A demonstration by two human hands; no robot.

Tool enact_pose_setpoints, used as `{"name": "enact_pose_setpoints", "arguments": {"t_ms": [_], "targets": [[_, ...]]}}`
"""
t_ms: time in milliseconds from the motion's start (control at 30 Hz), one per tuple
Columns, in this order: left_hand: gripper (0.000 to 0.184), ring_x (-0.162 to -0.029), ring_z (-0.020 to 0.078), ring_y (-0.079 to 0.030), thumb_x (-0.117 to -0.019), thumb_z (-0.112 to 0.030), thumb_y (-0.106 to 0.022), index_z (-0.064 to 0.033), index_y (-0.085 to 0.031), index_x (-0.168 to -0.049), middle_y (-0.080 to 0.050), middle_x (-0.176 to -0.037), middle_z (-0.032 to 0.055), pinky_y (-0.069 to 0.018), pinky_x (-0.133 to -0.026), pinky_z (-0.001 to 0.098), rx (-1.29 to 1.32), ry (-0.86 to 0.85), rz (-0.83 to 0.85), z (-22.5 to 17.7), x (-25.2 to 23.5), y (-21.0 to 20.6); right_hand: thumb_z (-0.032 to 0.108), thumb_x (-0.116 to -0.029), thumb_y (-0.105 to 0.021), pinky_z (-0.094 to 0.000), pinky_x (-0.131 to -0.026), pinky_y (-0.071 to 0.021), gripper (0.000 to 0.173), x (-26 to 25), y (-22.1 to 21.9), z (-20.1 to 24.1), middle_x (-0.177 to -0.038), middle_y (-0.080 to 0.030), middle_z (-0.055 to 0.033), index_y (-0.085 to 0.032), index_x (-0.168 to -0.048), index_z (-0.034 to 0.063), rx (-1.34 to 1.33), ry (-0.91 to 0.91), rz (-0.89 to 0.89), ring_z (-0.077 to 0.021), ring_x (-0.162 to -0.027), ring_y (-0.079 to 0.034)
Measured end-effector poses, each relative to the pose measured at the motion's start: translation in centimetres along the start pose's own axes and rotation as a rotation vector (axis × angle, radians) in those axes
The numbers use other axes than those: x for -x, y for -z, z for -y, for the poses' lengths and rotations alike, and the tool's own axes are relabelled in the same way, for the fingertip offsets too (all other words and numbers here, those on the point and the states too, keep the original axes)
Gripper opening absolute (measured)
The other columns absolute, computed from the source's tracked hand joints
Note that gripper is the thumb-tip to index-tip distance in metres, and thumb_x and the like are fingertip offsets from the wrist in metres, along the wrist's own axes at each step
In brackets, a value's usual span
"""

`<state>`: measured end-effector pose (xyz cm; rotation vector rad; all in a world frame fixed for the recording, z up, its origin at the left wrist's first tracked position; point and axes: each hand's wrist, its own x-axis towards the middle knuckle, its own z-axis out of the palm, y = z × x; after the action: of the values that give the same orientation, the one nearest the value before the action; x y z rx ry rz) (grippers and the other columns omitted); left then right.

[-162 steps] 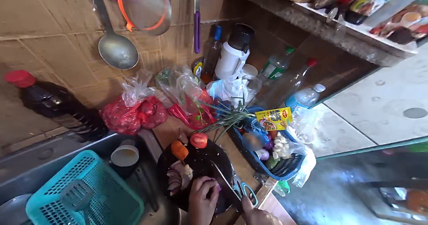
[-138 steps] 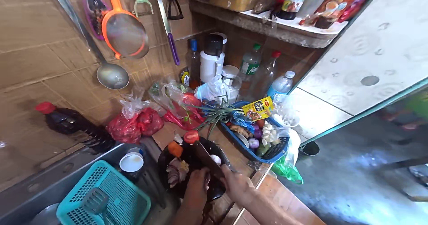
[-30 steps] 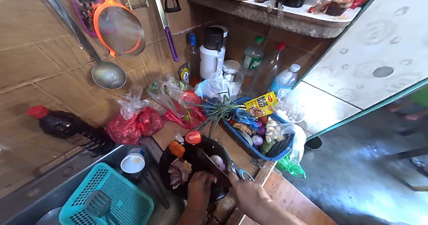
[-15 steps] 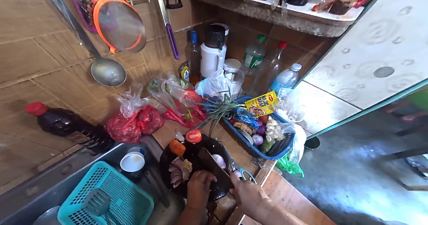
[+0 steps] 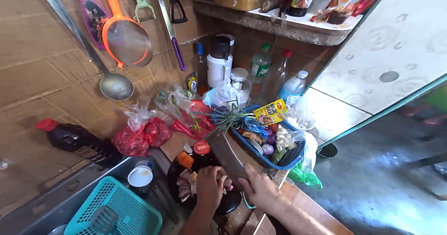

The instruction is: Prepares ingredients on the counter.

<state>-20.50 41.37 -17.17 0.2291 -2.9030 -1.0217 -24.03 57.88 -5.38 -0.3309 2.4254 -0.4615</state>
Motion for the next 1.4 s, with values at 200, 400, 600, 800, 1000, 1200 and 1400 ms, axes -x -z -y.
{"name": "enact_pose_setpoints", "arguments": {"t_ms": [200, 400, 600, 800, 1000, 1200, 1400], "targets": [[0.048, -0.141, 0.0375, -0.044, -0.0971, -0.031, -0.069, -0.0059, -0.060, -0.137, -0.056, -0.144, 0.0180, -0.0337, -0.115, 0.0563, -0.335, 0.062, 0.574, -3.9, -5.5, 2.0, 0.032, -0.1103, -0.047, -0.0533, -0.098, -0.0538, 0.046, 0.1, 0.8, -1.6, -0.112, -0.070, -0.0212, -0.043, -0.148, 0.0063, -0.090, 0.023, -0.065, -0.0371, -0.110, -0.070], [0.049, -0.129, 0.0374, -0.056, -0.0965, -0.030, -0.069, -0.0055, -0.056, -0.137, -0.063, -0.132, 0.0201, -0.0398, -0.113, 0.0548, -0.126, 0.107, 0.484, -1.8, -6.0, 3.0, 0.030, -0.1099, -0.047, -0.0550, -0.098, -0.0534, 0.045, -0.4, -0.6, -2.8, -0.112, -0.070, -0.0224, -0.043, -0.148, 0.0067, -0.151, -0.016, -0.025, -0.0382, -0.109, -0.069], [0.045, -0.124, 0.0364, -0.062, -0.1033, -0.031, -0.059, -0.0039, -0.057, -0.140, -0.067, -0.128, 0.0198, -0.0470, -0.108, 0.0523, -0.236, 0.305, 0.184, 1.1, -4.9, 4.4, 0.031, -0.1100, -0.047, -0.0563, -0.099, -0.0532, 0.044, -1.0, -1.4, -3.2, -0.116, -0.069, -0.0221, -0.043, -0.148, 0.0094, -0.134, -0.044, 0.023, -0.0391, -0.113, -0.069], [0.033, -0.116, 0.0446, -0.064, -0.0973, -0.012, -0.066, 0.0018, -0.069, -0.127, -0.068, -0.120, 0.0266, -0.0507, -0.102, 0.0550, -0.219, 0.008, -0.266, 2.6, -3.4, 2.0, 0.031, -0.1104, -0.046, -0.0570, -0.097, -0.0536, 0.042, -1.3, -1.9, -2.9, -0.116, -0.069, -0.0228, -0.044, -0.146, 0.0092, -0.077, -0.039, 0.038, -0.0401, -0.112, -0.069], [0.106, -0.130, 0.0338, -0.056, -0.0773, -0.033, -0.091, 0.0012, -0.031, -0.157, -0.037, -0.156, 0.0249, -0.0499, -0.107, 0.0397, -0.071, 0.375, 0.472, -3.2, 0.7, 2.9, 0.031, -0.1101, -0.046, -0.0578, -0.099, -0.0526, 0.044, -1.0, -1.6, -4.0, -0.118, -0.069, -0.0229, -0.045, -0.148, 0.0090, -0.086, -0.042, 0.017, -0.0403, -0.114, -0.068], [0.106, -0.132, 0.0374, -0.055, -0.0788, -0.047, -0.087, 0.0012, -0.033, -0.156, -0.040, -0.153, 0.0271, -0.0498, -0.107, 0.0406, -0.065, 0.384, 0.282, -4.2, 0.5, -1.8, 0.032, -0.1108, -0.045, -0.0581, -0.100, -0.0520, 0.046, -0.6, -1.2, -4.6, -0.121, -0.068, -0.0240, -0.042, -0.150, 0.0092, -0.036, -0.108, 0.057, -0.0409, -0.116, -0.067], [0.052, -0.126, 0.0394, -0.058, -0.0965, -0.046, -0.062, -0.0131, -0.064, -0.137, -0.057, -0.139, 0.0212, -0.0573, -0.090, 0.0477, -0.240, 0.213, 0.014, -2.9, -0.8, -5.6, 0.033, -0.1109, -0.045, -0.0591, -0.099, -0.0523, 0.044, -0.8, -1.6, -5.2, -0.120, -0.068, -0.0242, -0.043, -0.148, 0.0095, -0.007, -0.121, 0.068, -0.0421, -0.116, -0.067]]}}
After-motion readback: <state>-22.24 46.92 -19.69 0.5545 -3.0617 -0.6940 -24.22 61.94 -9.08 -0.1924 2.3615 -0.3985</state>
